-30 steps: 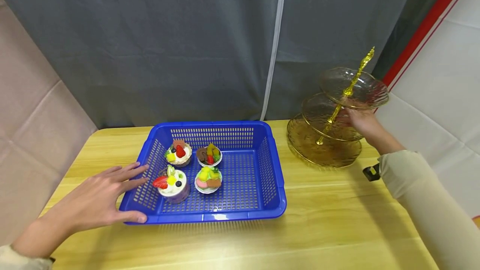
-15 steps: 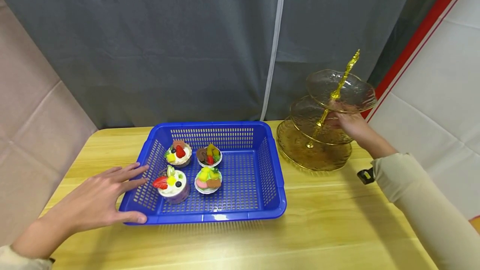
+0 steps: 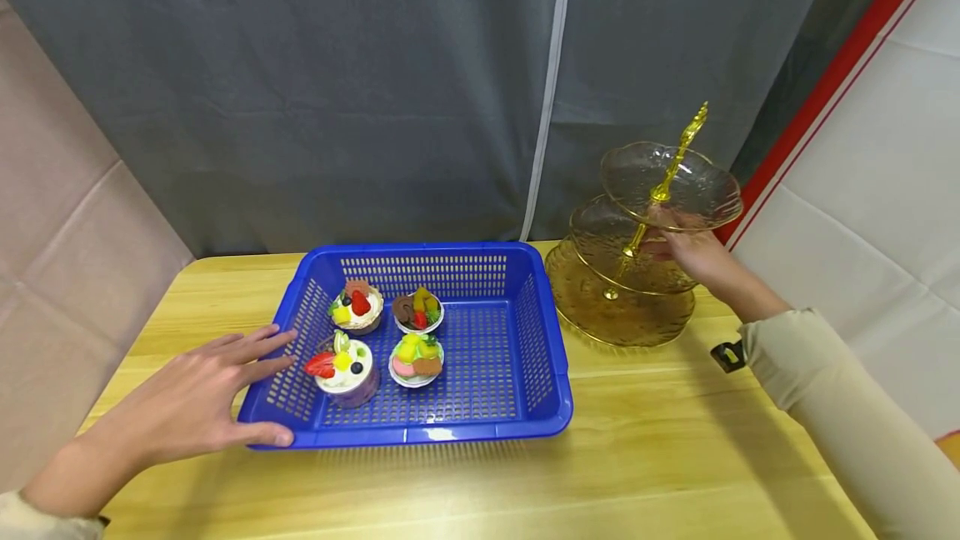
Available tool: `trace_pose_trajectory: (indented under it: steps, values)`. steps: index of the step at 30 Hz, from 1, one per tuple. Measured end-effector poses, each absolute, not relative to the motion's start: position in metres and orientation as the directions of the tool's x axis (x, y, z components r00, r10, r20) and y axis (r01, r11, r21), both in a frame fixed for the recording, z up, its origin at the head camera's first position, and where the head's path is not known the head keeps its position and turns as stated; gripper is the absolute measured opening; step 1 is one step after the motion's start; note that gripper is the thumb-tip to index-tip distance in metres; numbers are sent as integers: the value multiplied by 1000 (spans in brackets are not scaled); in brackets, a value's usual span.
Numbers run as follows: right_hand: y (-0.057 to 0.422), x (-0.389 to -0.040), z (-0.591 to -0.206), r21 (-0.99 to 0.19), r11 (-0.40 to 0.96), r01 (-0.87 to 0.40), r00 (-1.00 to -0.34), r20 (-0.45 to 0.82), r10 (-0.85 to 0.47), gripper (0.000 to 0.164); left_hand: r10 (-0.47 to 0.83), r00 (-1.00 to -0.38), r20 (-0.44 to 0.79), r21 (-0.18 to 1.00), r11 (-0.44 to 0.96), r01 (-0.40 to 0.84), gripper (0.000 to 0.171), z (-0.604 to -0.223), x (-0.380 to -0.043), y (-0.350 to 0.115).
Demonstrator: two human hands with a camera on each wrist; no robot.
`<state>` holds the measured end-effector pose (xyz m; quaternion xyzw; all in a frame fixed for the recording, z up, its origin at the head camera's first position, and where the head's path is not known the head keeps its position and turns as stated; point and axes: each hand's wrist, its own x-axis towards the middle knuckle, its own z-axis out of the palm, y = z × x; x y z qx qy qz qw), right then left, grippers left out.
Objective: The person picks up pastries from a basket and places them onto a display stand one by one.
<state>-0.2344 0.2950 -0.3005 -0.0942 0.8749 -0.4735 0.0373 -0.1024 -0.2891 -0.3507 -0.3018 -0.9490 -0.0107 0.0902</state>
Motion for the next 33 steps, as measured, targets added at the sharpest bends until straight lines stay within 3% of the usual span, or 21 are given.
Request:
trace_pose_trajectory:
  steps: [9, 16, 21, 29, 33]
  values:
    - [292, -231, -297, -784, 611, -112, -980, -15, -199, 72, 573, -799, 181, -34, 816, 577, 87, -351, -102, -289]
    - [296, -223, -299, -710, 688, -148, -972, -24, -233, 59, 570, -802, 178, -33, 818, 574, 87, -351, -102, -289]
    - [298, -214, -298, -668, 732, -133, -975, -43, -216, 67, 573, -800, 179, -32, 816, 577, 87, -351, -103, -288]
    - [294, -198, -290, -585, 753, -300, -944, 66, -324, 56, 573, -800, 178, -28, 816, 578, 86, -349, -103, -288]
    - [281, -190, -287, -607, 702, -373, -908, 82, -411, 51, 574, -798, 183, -28, 815, 579, 86, -350, -102, -289]
